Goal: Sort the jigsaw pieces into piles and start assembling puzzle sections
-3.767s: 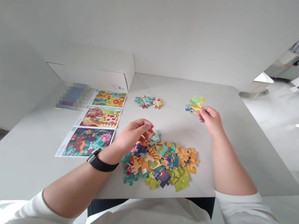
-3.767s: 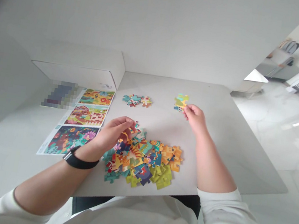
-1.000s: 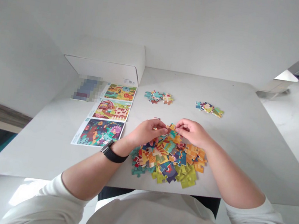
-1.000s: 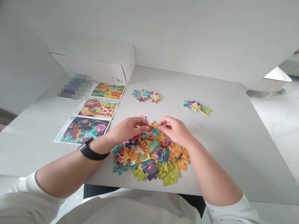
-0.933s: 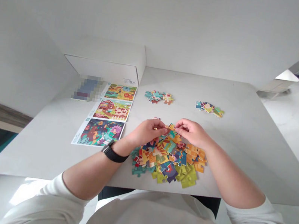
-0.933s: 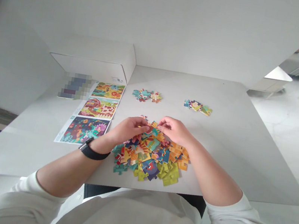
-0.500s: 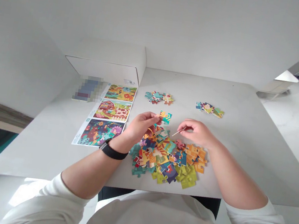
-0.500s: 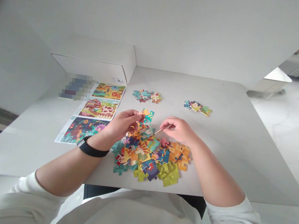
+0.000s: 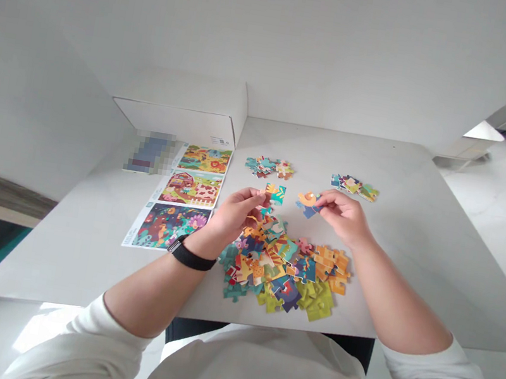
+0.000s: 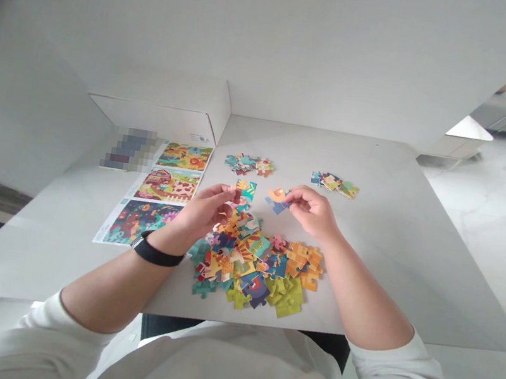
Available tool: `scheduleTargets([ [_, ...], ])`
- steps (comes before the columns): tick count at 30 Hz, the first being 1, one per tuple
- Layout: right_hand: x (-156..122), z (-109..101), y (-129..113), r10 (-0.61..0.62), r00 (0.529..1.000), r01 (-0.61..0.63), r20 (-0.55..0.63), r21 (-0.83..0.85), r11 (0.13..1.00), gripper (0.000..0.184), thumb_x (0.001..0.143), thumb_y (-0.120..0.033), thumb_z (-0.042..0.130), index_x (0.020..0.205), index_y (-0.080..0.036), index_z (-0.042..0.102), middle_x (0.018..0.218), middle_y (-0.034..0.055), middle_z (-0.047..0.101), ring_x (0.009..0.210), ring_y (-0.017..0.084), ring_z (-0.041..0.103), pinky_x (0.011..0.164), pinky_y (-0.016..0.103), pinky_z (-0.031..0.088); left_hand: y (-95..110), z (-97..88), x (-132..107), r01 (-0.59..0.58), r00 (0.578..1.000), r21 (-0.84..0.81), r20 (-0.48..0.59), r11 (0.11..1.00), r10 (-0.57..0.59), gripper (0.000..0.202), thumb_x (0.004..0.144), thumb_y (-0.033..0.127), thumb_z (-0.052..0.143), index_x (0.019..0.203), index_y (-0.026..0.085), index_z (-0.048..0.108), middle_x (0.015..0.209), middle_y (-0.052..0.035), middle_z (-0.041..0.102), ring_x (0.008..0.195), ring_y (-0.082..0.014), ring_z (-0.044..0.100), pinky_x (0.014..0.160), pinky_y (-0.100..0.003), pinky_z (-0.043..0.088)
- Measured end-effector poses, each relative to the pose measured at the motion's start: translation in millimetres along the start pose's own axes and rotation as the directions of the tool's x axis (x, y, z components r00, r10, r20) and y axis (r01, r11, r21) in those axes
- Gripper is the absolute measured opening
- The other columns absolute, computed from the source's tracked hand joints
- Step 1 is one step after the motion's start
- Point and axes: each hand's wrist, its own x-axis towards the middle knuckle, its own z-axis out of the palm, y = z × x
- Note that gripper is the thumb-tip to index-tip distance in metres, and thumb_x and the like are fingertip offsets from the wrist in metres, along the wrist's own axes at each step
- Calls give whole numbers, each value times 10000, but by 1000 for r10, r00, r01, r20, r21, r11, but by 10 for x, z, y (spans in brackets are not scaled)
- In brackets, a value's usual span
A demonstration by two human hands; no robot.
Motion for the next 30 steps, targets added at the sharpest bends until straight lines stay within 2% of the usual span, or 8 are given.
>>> scheduleTargets([
  [4, 14, -34, 64, 142, 989, -144, 34, 76, 987, 211, 872, -407, 800, 1003, -242, 794, 1029, 60, 787, 927, 234, 747, 886, 407, 605, 27, -42, 32, -13, 1000, 5, -29, 1000, 13, 391, 771, 443, 895, 948, 200, 645, 931, 4, 710, 546, -55, 610, 424, -158, 449],
  [7, 27, -50, 138, 212, 977, -214, 37, 64, 975, 299, 842, -475, 852, 1014, -240, 786, 1007, 62, 798, 891, 237, 758, 886, 421, 617, 114, -114, 103, -56, 995, 48, -74, 997, 60, 370, 777, 421, 882, 950, 195, 647, 959, -1, 712, 552, -47, 609, 425, -147, 440],
  [12, 56, -75, 227, 254, 966, -255, 40, 26, 967, 370, 791, -514, 890, 1006, -233, 780, 969, 57, 806, 852, 228, 751, 862, 417, 624, 347, -333, 410, -101, 966, 238, -209, 966, 152, 319, 805, 356, 827, 1007, 207, 630, 979, -13, 736, 542, -64, 617, 434, -159, 457],
  [15, 74, -104, 245, 255, 967, -255, 23, 33, 966, 380, 777, -504, 889, 1008, -226, 773, 974, 57, 807, 845, 217, 746, 847, 400, 624, 429, -485, 679, -42, 937, 421, -297, 906, 181, 285, 829, 312, 786, 1040, 209, 625, 972, -25, 752, 544, -76, 625, 491, -192, 517],
  [17, 93, -132, 254, 259, 966, -259, -3, 34, 965, 390, 762, -493, 892, 1010, -219, 764, 976, 56, 802, 833, 207, 741, 835, 389, 623, 434, -576, 852, 55, 928, 558, -335, 828, 164, 246, 845, 286, 758, 1035, 202, 627, 963, -38, 758, 566, -91, 645, 540, -222, 554],
  [21, 157, -235, 303, 251, 964, -249, -91, 26, 968, 432, 731, -520, 889, 997, -213, 742, 959, 54, 779, 801, 191, 721, 794, 374, 625, 375, -699, 1104, 136, 921, 654, -361, 744, 148, 236, 791, 251, 796, 961, 179, 647, 786, -39, 724, 582, -154, 669, 556, -266, 557],
  [25, 232, -456, 383, 230, 952, -233, -203, 11, 972, 426, 729, -518, 858, 999, -218, 723, 968, 55, 772, 789, 179, 710, 762, 358, 622, 360, -767, 1188, 153, 926, 752, -336, 641, 172, 239, 766, 238, 810, 965, 179, 692, 659, -26, 682, 577, -194, 683, 563, -281, 547],
  [30, 296, -899, 456, 270, 848, -285, -455, 38, 958, 304, 750, -373, 793, 999, -216, 715, 899, 29, 758, 717, 147, 691, 736, 317, 609, 462, -877, 1139, 172, 937, 839, -301, 516, 178, 184, 786, 254, 793, 937, 175, 721, 620, -54, 679, 531, -220, 678, 555, -312, 531],
])
